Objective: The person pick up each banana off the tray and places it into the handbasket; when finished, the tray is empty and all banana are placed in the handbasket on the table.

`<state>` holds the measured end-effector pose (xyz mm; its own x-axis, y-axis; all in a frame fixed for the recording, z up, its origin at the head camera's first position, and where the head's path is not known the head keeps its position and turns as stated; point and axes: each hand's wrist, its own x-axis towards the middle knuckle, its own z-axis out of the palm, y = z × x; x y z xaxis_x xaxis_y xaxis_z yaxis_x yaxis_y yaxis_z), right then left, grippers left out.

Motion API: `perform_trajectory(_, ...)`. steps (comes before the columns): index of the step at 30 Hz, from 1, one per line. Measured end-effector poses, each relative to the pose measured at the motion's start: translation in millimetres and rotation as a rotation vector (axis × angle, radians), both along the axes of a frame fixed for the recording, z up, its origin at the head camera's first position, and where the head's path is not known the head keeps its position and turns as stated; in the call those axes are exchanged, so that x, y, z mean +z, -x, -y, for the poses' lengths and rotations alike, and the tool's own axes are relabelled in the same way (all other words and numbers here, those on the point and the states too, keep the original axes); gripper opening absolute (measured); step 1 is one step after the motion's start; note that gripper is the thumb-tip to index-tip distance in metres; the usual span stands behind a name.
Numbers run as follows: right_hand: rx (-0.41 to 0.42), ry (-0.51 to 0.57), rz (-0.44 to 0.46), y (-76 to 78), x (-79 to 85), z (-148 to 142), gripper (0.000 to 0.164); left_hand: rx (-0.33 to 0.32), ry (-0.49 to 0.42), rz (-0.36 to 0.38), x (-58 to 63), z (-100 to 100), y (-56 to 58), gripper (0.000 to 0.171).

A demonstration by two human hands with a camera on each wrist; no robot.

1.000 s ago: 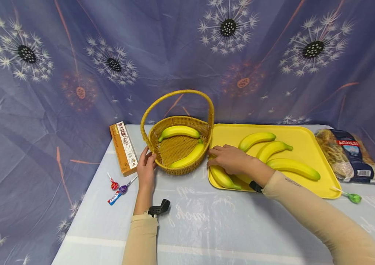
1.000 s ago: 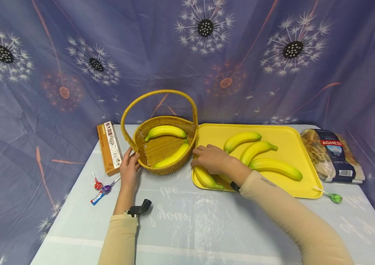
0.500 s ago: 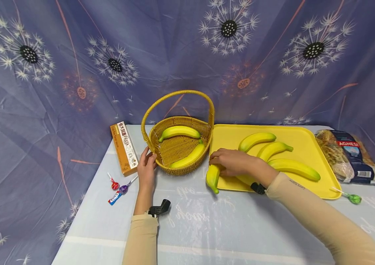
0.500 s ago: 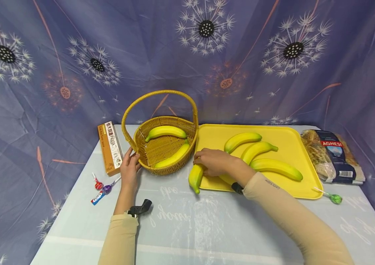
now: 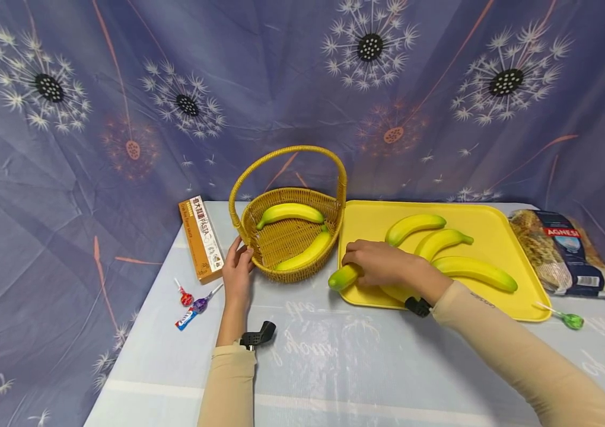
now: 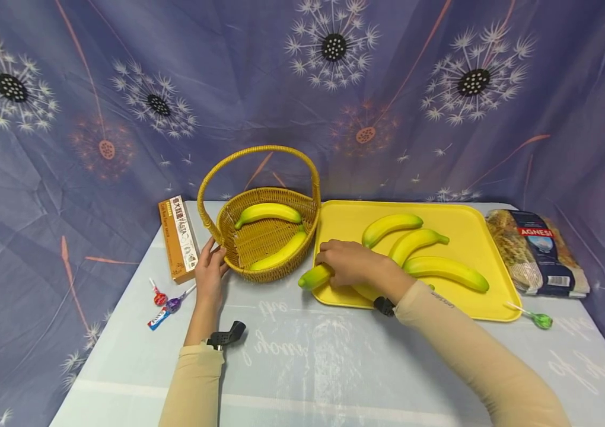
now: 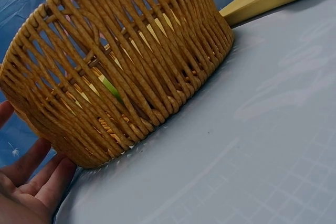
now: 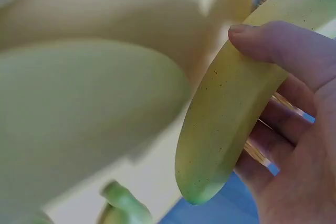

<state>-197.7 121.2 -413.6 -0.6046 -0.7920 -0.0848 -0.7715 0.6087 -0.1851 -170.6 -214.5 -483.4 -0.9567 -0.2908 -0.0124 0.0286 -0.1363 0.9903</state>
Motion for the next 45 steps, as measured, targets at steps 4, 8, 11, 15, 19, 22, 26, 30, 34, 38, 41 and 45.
perform_trajectory(4, -0.031, 0.025, 0.021, -0.6, 20.4, -5.2, 0.039, 0.018, 0.01, -0.003, -6.1, -1.0, 2.7, 0.048)
perform_trajectory(8, -0.075, 0.063, 0.067, 0.8, 44.7, -7.2, 0.044, 0.035, 0.047, -0.016, -6.6, -2.7, 3.1, 0.048)
perform_trajectory(11, -0.1, 0.111, 0.09, 4.9, 58.5, -4.5, 0.045, 0.04, 0.06, -0.019, -6.5, -3.1, 3.0, 0.048)
perform_trajectory(15, -0.108, 0.144, 0.097, 12.9, 68.8, 7.3, 0.047, 0.048, 0.062, -0.015, -6.7, -1.9, 2.8, 0.048)
perform_trajectory(19, -0.098, 0.147, 0.097, 21.8, 73.4, 21.9, 0.05, 0.048, 0.066, -0.012, -5.7, -0.9, 3.6, 0.047)
perform_trajectory(22, -0.083, 0.155, 0.088, 28.3, 75.6, 31.0, 0.047, 0.044, 0.062, -0.017, -4.1, -0.6, 3.7, 0.047)
perform_trajectory(26, -0.069, 0.145, 0.071, 38.3, 76.8, 40.5, 0.044, 0.031, 0.048, -0.005, -2.0, -0.4, 2.6, 0.047)
perform_trajectory(30, -0.068, 0.113, 0.077, 49.4, 77.3, 51.5, 0.043, 0.013, 0.025, 0.009, 1.1, -0.7, 0.2, 0.049)
perform_trajectory(34, -0.069, 0.081, 0.097, 60.1, 76.7, 67.6, 0.044, 0.0, 0.025, 0.009, 11.7, -2.7, -4.5, 0.051)
perform_trajectory(38, -0.054, 0.045, 0.109, 68.2, 73.7, 86.0, 0.044, 0.002, 0.028, 0.007, 22.4, -5.7, -10.0, 0.052)
perform_trajectory(41, -0.046, 0.013, 0.095, 72.7, 68.1, 99.6, 0.042, 0.01, 0.019, -0.001, 23.5, -5.9, -11.4, 0.051)
perform_trajectory(45, -0.057, -0.019, 0.084, 77.1, 55.0, 113.7, 0.037, 0.014, 0.01, -0.016, 20.6, -5.2, -10.2, 0.05)
